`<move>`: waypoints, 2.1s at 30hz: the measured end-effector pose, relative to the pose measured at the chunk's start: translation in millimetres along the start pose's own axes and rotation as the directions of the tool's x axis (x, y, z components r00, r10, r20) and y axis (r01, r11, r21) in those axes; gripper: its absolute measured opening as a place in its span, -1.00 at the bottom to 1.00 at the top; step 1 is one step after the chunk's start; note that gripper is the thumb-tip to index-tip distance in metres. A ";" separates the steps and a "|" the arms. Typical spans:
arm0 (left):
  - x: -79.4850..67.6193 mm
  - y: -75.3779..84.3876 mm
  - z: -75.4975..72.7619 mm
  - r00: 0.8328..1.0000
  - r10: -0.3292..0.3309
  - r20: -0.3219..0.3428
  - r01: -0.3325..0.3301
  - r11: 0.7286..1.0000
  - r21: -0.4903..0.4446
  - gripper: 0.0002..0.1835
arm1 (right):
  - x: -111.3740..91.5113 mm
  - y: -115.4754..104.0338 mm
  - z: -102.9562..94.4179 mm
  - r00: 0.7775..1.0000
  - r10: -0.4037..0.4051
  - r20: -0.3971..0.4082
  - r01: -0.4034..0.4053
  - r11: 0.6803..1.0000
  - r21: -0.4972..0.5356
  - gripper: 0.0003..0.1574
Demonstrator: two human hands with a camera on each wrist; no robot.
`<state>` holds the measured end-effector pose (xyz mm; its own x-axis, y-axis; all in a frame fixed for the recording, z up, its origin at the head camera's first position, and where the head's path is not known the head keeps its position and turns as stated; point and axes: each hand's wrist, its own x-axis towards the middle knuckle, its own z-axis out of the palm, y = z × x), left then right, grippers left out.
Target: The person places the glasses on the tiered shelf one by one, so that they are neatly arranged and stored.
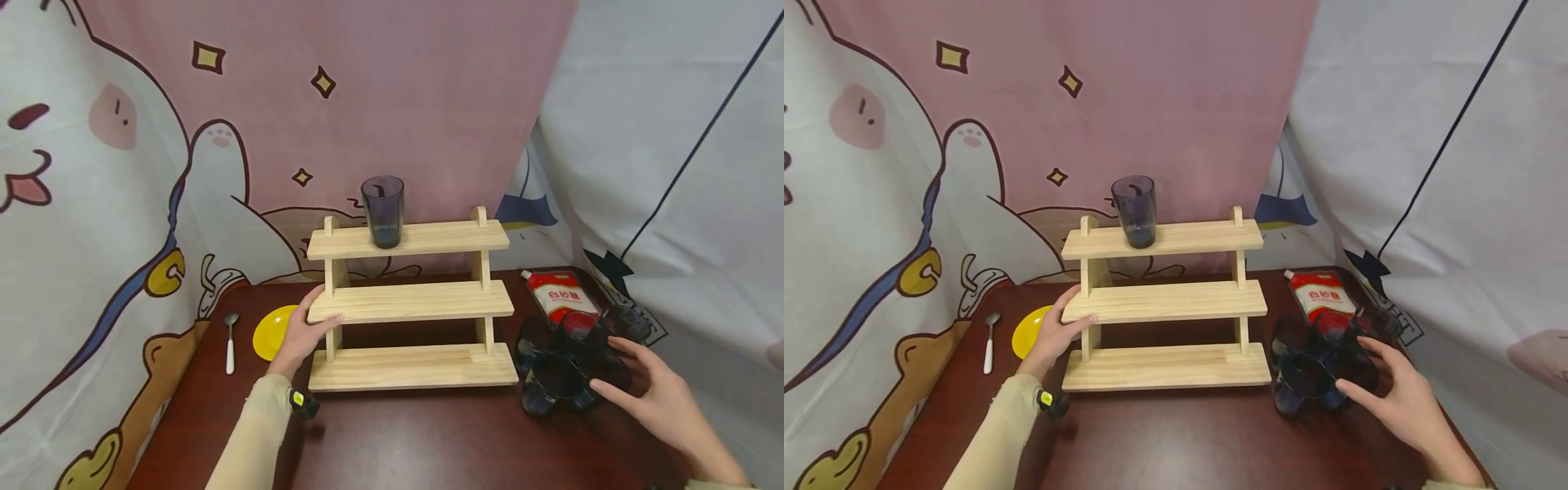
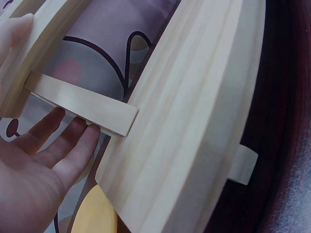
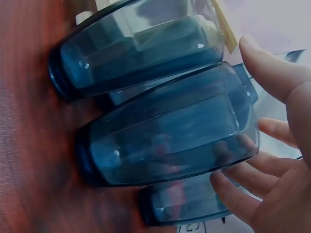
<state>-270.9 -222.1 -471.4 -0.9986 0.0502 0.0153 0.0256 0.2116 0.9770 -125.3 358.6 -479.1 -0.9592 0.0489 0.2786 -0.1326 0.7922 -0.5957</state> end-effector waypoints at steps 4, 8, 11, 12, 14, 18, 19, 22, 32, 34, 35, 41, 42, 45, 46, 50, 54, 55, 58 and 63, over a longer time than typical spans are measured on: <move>-0.3 0.4 -0.4 1.000 0.005 -0.006 -0.005 1.000 0.008 -0.10 | -3.1 2.8 6.1 1.000 0.017 0.022 -0.017 1.000 0.004 0.26; -0.4 0.4 -1.0 1.000 0.002 -0.004 -0.002 1.000 0.019 -0.09 | -4.9 6.0 12.1 0.995 0.060 0.074 -0.061 0.998 0.016 0.41; -0.2 -0.9 -1.1 1.000 -0.006 -0.004 0.006 1.000 0.017 -0.09 | -5.7 8.3 16.1 0.990 0.100 0.097 -0.101 0.995 0.011 0.45; 0.1 -1.6 -1.0 1.000 -0.006 -0.004 0.006 1.000 0.014 -0.10 | -6.2 8.7 17.5 0.988 0.116 0.098 -0.117 0.993 0.007 0.46; 0.4 -2.7 -1.0 1.000 -0.004 -0.004 0.004 1.000 0.015 -0.09 | -7.8 9.9 20.4 0.985 0.143 0.099 -0.144 0.990 0.006 0.44; 1.5 -4.9 -0.6 1.000 -0.009 -0.002 0.009 1.000 0.017 -0.09 | -11.0 13.6 27.4 0.990 0.133 0.051 -0.136 0.988 0.066 0.38; 1.5 -5.3 -0.5 1.000 -0.012 -0.004 0.012 1.000 0.019 -0.08 | -11.5 14.9 29.2 0.992 0.122 0.032 -0.124 0.989 0.079 0.37; 1.9 -6.2 -0.2 1.000 -0.015 -0.010 0.015 1.000 0.019 -0.08 | -12.3 16.7 33.2 0.995 0.094 -0.020 -0.092 0.991 0.097 0.33; 0.9 -5.2 -0.1 1.000 0.006 -0.012 -0.006 1.000 0.013 -0.12 | -17.4 14.1 37.6 0.973 0.209 -0.095 -0.199 0.975 0.102 0.23; 0.8 -5.4 -0.3 1.000 0.015 -0.009 -0.015 1.000 0.012 -0.12 | -19.5 14.2 39.4 0.969 0.222 -0.105 -0.207 0.969 0.137 0.20; 0.9 -5.7 -0.4 1.000 0.019 -0.008 -0.019 1.000 0.011 -0.12 | -20.6 14.6 40.4 0.967 0.230 -0.110 -0.212 0.965 0.156 0.18; 1.0 -6.4 -1.1 0.999 0.036 -0.004 -0.036 0.999 0.000 -0.12 | -27.5 18.5 42.6 0.944 0.303 -0.131 -0.258 0.924 0.281 0.08; 0.9 -6.1 -1.1 0.999 0.039 -0.003 -0.039 0.999 -0.002 -0.12 | -28.5 18.9 42.2 0.939 0.313 -0.142 -0.261 0.918 0.299 0.07; -0.1 -4.1 -1.3 0.999 0.040 -0.002 -0.040 0.999 -0.002 -0.12 | -30.8 17.8 39.6 0.930 0.318 -0.183 -0.243 0.907 0.343 0.03; -0.6 -3.4 -1.6 0.999 0.037 -0.002 -0.037 0.999 -0.001 -0.13 | -30.8 16.7 37.7 0.927 0.317 -0.201 -0.232 0.904 0.358 0.02; -0.7 -2.7 -2.8 0.999 0.034 -0.006 -0.034 0.999 0.009 -0.13 | -30.6 9.4 24.8 0.918 0.306 -0.253 -0.180 0.889 0.422 -0.01; 6.2 -11.8 -3.1 0.999 0.038 -0.013 -0.038 0.999 0.018 -0.12 | -29.8 2.4 7.0 0.912 0.308 -0.272 -0.078 0.779 0.622 -0.07; 9.1 -16.1 -2.9 0.999 0.038 -0.014 -0.037 0.999 0.018 -0.11 | -29.2 0.9 2.1 0.912 0.300 -0.280 -0.045 0.751 0.659 -0.09; 16.9 -29.5 -2.1 0.999 0.034 -0.021 -0.034 0.999 0.021 -0.10 | -25.6 -3.5 -12.7 0.914 0.275 -0.298 0.043 0.665 0.746 -0.12; 19.3 -40.4 -0.8 0.998 0.047 -0.036 -0.046 0.999 0.021 -0.12 | -16.7 -13.9 -30.9 0.934 0.193 -0.300 0.134 0.589 0.797 -0.14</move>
<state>-291.3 -230.5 -510.3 -0.9973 0.0253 0.0690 0.0729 0.2300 0.9705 -99.8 365.6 -452.3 -0.8467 0.3809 0.3715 -0.4061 -0.0115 -0.9138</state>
